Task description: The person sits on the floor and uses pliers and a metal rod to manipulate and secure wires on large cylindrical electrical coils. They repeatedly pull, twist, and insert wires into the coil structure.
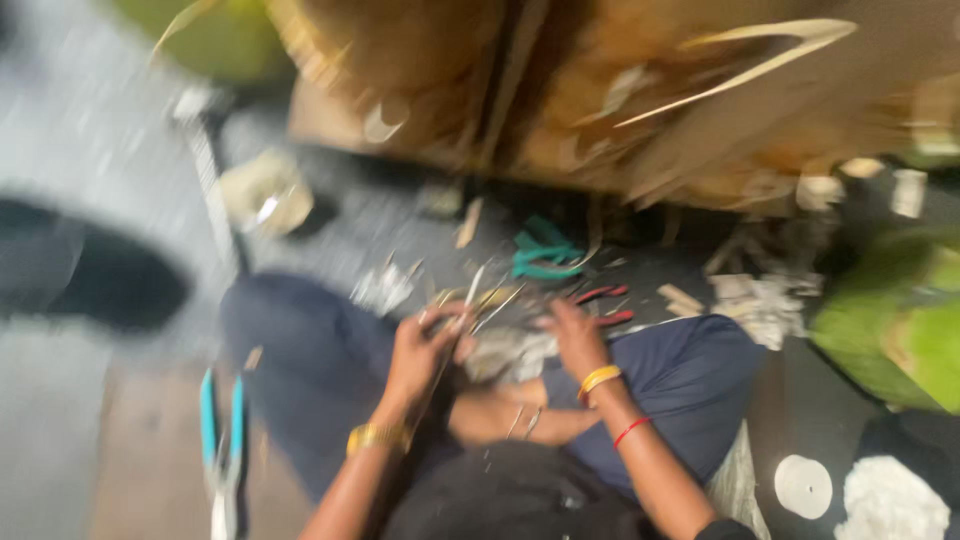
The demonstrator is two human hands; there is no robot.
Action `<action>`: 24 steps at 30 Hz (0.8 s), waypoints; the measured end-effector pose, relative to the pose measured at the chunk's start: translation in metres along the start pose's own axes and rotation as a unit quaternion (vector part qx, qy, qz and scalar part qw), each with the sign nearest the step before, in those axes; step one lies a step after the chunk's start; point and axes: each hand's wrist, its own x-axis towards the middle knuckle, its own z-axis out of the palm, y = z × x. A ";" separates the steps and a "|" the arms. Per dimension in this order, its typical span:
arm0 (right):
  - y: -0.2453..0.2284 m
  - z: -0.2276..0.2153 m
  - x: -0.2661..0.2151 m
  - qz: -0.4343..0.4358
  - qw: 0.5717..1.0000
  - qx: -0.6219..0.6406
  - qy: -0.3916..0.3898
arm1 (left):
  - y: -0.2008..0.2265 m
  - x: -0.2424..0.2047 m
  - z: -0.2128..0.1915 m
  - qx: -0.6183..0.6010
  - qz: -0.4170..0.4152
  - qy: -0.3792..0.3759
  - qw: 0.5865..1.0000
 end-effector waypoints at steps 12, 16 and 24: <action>0.007 0.017 -0.010 -0.026 0.998 -0.012 -0.054 | -0.059 0.047 0.016 0.081 0.090 -0.141 0.983; 0.014 0.020 -0.006 0.099 0.974 0.195 -0.054 | -0.086 0.056 0.012 0.061 0.077 -0.140 0.985; 0.023 -0.071 -0.012 0.199 0.859 0.374 0.287 | 0.047 0.035 0.119 0.714 0.205 -0.180 0.645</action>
